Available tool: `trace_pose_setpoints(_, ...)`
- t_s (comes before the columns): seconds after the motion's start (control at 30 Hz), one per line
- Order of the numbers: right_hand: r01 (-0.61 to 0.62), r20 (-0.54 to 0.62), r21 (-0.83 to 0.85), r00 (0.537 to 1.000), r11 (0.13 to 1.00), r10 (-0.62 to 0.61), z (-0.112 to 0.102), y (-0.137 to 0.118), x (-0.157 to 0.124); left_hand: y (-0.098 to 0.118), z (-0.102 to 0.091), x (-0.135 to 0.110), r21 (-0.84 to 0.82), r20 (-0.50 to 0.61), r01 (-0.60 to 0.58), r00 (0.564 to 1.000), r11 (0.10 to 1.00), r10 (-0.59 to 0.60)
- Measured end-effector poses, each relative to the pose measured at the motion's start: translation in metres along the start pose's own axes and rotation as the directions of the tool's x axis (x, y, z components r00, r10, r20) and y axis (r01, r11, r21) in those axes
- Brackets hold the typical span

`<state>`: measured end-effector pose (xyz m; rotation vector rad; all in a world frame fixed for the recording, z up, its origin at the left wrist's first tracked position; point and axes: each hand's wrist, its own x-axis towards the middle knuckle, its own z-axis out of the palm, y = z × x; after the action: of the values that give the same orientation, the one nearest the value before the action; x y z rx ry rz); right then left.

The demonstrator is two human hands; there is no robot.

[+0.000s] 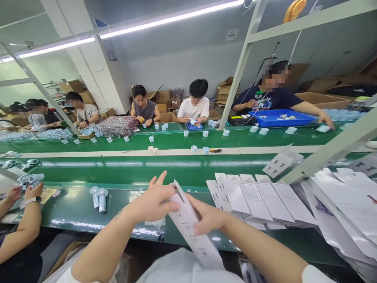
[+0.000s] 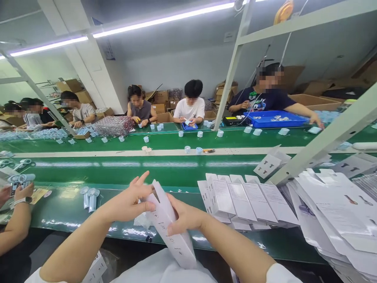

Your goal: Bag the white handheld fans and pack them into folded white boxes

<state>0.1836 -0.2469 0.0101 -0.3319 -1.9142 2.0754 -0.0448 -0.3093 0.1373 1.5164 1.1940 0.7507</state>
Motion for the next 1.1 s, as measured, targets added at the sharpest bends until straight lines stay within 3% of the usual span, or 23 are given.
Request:
trace_pose_setpoints(0.1,0.042,-0.010,-0.002,0.999,0.999,-0.042,-0.014,-0.015,-0.001,-0.019,-0.007,0.003,-0.205,-0.178,-0.174,0.974,0.963,0.138)
trace_pose_setpoints(0.17,0.054,0.049,-0.009,0.997,0.998,-0.054,-0.024,-0.024,0.002,-0.038,0.002,0.010,-0.410,-0.218,-0.233,0.964,0.882,0.154)
trace_pose_setpoints(0.27,0.027,0.194,-0.093,0.981,0.995,-0.008,-0.034,-0.033,0.010,-0.064,0.030,0.025,-0.594,-0.066,-0.096,0.995,0.799,0.071)
trace_pose_setpoints(0.33,0.037,0.223,-0.176,0.975,0.984,0.003,-0.034,-0.038,0.012,-0.073,0.048,0.034,-0.633,-0.092,-0.040,0.995,0.773,-0.024)
trace_pose_setpoints(0.37,0.052,0.161,-0.235,0.987,0.971,-0.013,-0.031,-0.041,0.010,-0.075,0.055,0.037,-0.655,-0.169,-0.056,0.983,0.753,-0.074)
trace_pose_setpoints(0.43,0.058,-0.071,-0.439,0.993,0.897,-0.099,-0.021,-0.048,0.004,-0.075,0.065,0.040,-0.707,-0.349,-0.132,0.919,0.694,-0.181)
trace_pose_setpoints(0.47,0.040,-0.168,-0.565,0.972,0.824,-0.163,-0.013,-0.051,0.000,-0.073,0.068,0.039,-0.728,-0.423,-0.180,0.877,0.662,-0.226)
trace_pose_setpoints(0.53,-0.001,-0.234,-0.778,0.928,0.628,-0.289,0.003,-0.058,-0.006,-0.068,0.072,0.036,-0.743,-0.506,-0.249,0.817,0.621,-0.278)
trace_pose_setpoints(0.6,-0.020,-0.215,-0.877,0.910,0.480,-0.355,0.015,-0.063,-0.008,-0.063,0.076,0.032,-0.735,-0.503,-0.272,0.833,0.621,-0.231)
trace_pose_setpoints(0.63,-0.028,-0.221,-0.892,0.898,0.451,-0.381,0.018,-0.065,-0.007,-0.062,0.077,0.029,-0.728,-0.482,-0.281,0.859,0.626,-0.175)
trace_pose_setpoints(0.7,-0.039,-0.245,-0.890,0.881,0.455,-0.405,0.020,-0.067,-0.005,-0.063,0.074,0.026,-0.733,-0.407,-0.286,0.911,0.617,-0.061)
trace_pose_setpoints(0.8,0.024,-0.201,-0.862,0.902,0.507,-0.383,0.013,-0.072,-0.002,-0.067,0.062,0.024,-0.770,-0.302,-0.258,0.953,0.583,0.023)
trace_pose_setpoints(0.87,0.073,-0.141,-0.832,0.930,0.550,-0.338,0.006,-0.077,-0.001,-0.069,0.055,0.025,-0.754,-0.235,-0.208,0.971,0.623,0.040)
trace_pose_setpoints(0.97,0.126,-0.051,-0.804,0.959,0.581,-0.279,-0.001,-0.081,0.000,-0.067,0.053,0.029,-0.596,-0.196,-0.144,0.980,0.790,0.031)
trace_pose_setpoints(1.03,0.113,-0.062,-0.814,0.958,0.569,-0.280,0.002,-0.078,0.000,-0.065,0.061,0.033,-0.461,-0.311,-0.172,0.950,0.870,0.022)
trace_pose_setpoints(1.1,0.015,-0.189,-0.826,0.934,0.563,-0.303,0.012,-0.067,-0.001,-0.065,0.072,0.038,-0.407,-0.496,-0.227,0.868,0.884,-0.006)
